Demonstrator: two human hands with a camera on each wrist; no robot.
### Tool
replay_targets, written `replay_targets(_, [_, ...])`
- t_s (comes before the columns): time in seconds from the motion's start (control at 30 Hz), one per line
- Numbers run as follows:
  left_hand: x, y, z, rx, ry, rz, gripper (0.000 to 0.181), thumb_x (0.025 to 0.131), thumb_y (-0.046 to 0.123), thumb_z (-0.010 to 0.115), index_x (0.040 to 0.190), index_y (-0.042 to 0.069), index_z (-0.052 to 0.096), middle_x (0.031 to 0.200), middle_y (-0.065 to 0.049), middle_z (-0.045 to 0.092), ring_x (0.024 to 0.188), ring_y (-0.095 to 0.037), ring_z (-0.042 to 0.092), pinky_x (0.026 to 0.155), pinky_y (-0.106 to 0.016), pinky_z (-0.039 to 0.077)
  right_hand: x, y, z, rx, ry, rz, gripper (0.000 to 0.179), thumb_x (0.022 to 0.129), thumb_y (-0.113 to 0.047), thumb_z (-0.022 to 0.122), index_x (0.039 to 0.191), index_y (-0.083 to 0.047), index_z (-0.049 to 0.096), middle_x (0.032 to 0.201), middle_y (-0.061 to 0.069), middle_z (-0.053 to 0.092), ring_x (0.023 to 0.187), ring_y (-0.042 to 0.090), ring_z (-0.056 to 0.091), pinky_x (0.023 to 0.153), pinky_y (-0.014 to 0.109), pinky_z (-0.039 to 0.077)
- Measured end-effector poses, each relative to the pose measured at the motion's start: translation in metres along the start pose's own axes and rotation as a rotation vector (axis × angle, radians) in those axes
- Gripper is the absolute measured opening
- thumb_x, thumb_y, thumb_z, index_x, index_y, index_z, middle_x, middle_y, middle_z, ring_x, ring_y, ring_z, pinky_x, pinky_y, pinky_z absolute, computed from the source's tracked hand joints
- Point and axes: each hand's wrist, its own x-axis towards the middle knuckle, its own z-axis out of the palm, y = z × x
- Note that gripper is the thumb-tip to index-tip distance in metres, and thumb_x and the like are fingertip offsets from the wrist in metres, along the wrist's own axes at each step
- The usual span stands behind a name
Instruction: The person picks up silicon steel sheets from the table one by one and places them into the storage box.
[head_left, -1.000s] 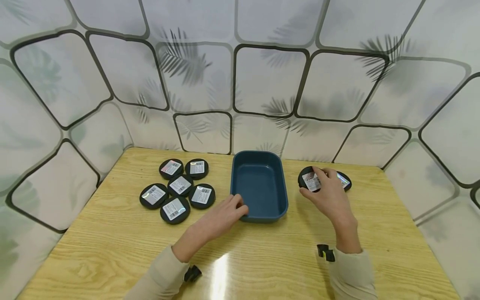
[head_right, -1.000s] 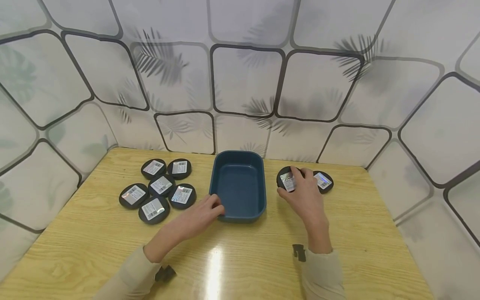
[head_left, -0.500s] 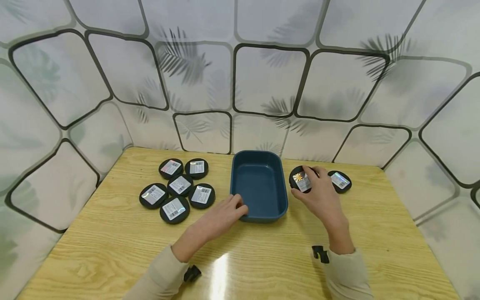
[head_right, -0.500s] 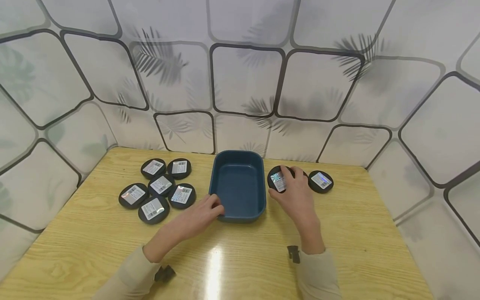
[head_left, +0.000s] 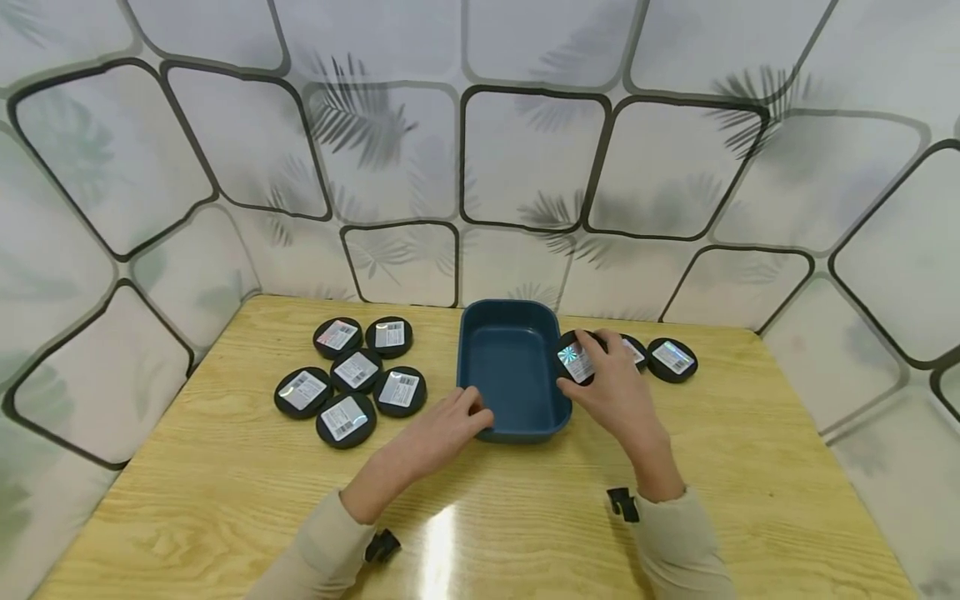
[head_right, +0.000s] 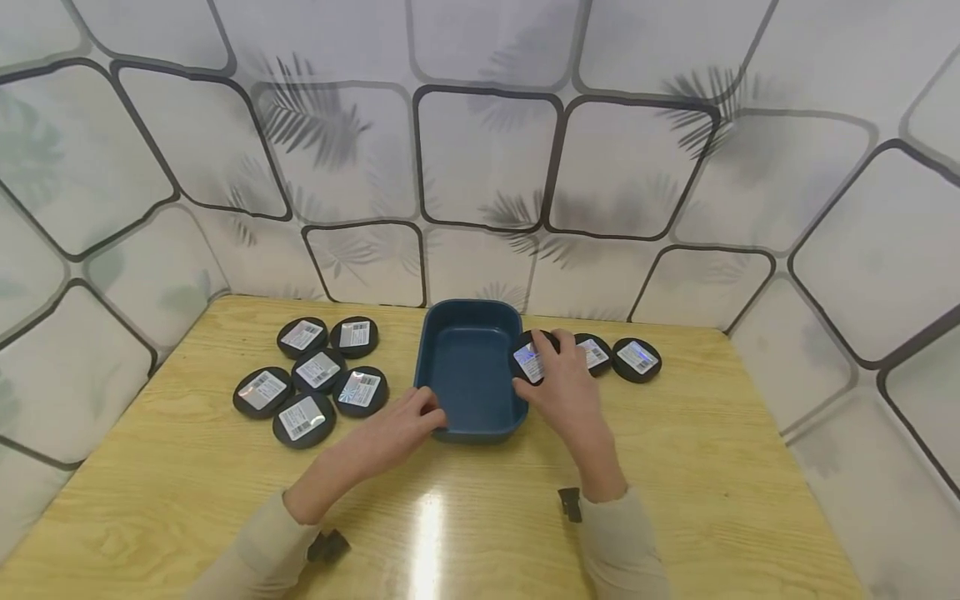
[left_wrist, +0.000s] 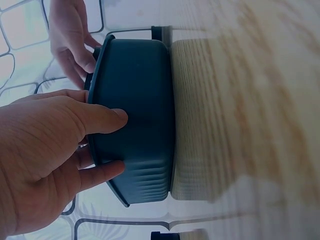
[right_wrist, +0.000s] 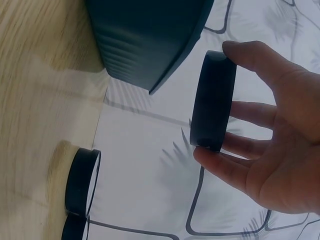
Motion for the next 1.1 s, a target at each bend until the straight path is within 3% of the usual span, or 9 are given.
replay_targets(0.33, [0.002, 0.001, -0.001, -0.005, -0.028, -0.011, 0.016, 0.097, 0.0, 0.057, 0.104, 0.014, 0.059, 0.098, -0.003, 0.047, 0.083, -0.017, 0.044, 0.072, -0.028, 0.044, -0.002, -0.008, 0.01, -0.011, 0.007, -0.048, 0.074, 0.081, -0.027, 0.082, 0.143, -0.003, 0.05, 0.141, 0.025, 0.043, 0.12, 0.047, 0.046, 0.085, 0.057, 0.05])
replay_targets(0.87, [-0.001, 0.0, -0.001, 0.005, -0.02, -0.005, 0.014, 0.097, 0.002, 0.058, 0.104, 0.015, 0.058, 0.098, -0.003, 0.048, 0.084, -0.016, 0.046, 0.073, -0.029, 0.045, -0.003, -0.024, 0.03, -0.035, -0.075, -0.076, 0.076, 0.083, -0.03, 0.081, 0.147, -0.007, 0.047, 0.145, 0.026, 0.041, 0.121, 0.04, 0.049, 0.082, 0.05, 0.053])
replay_targets(1.1, [0.0, 0.0, -0.001, 0.001, -0.028, -0.011, 0.014, 0.097, 0.003, 0.059, 0.104, 0.015, 0.059, 0.099, -0.003, 0.048, 0.084, -0.017, 0.046, 0.074, -0.029, 0.045, 0.0, -0.03, 0.033, -0.061, -0.108, -0.09, 0.078, 0.082, -0.032, 0.081, 0.148, -0.01, 0.046, 0.147, 0.023, 0.039, 0.129, 0.042, 0.044, 0.084, 0.051, 0.052])
